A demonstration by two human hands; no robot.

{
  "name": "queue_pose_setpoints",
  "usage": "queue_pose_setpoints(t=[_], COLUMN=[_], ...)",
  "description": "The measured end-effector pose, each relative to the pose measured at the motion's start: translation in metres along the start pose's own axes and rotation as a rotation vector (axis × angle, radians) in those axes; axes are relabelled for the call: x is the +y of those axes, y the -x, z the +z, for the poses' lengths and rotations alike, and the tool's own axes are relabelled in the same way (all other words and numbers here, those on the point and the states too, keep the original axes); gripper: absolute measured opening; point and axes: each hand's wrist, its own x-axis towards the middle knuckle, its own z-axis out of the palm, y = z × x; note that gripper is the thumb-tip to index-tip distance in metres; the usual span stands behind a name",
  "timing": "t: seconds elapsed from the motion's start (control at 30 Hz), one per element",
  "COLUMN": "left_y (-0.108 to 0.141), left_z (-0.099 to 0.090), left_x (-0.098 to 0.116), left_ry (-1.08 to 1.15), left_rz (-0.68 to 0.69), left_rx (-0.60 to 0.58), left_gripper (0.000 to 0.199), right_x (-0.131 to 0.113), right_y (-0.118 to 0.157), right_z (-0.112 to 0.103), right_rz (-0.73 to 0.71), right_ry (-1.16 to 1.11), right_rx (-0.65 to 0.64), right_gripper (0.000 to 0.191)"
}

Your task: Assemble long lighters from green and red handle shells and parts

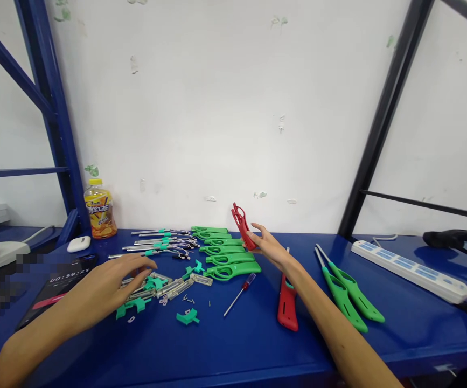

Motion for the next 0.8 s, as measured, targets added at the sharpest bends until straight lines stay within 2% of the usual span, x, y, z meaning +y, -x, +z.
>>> queue_pose_setpoints(t=[0.1, 0.27, 0.4, 0.5, 0.6, 0.7, 0.8], left_y=[0.000, 0.001, 0.001, 0.001, 0.003, 0.005, 0.005], left_z=[-0.002, -0.003, -0.002, -0.003, -0.004, -0.003, -0.001], left_x=[0.001, 0.003, 0.006, 0.013, 0.023, 0.034, 0.041], left_ry=[-0.001, 0.013, 0.022, 0.029, 0.074, 0.130, 0.175], left_rz=[-0.010, -0.006, -0.032, -0.076, -0.085, -0.033, 0.053], left_rx=[-0.014, -0.001, 0.017, 0.040, 0.073, 0.097, 0.139], left_gripper=[0.038, 0.037, 0.037, 0.043, 0.046, 0.031, 0.015], right_x=[-0.004, -0.013, -0.018, -0.018, -0.015, -0.014, -0.013], right_y=[0.005, 0.016, 0.024, 0.028, 0.032, 0.033, 0.033], right_z=[0.006, 0.016, 0.026, 0.035, 0.044, 0.049, 0.049], right_rz=[-0.023, -0.053, -0.039, -0.024, -0.024, -0.026, -0.031], right_ry=[-0.078, -0.143, -0.149, -0.141, -0.124, -0.111, -0.106], right_rx=[-0.111, -0.316, -0.492, -0.649, -0.786, -0.865, -0.879], right_gripper=[0.052, 0.088, 0.099, 0.101, 0.093, 0.085, 0.085])
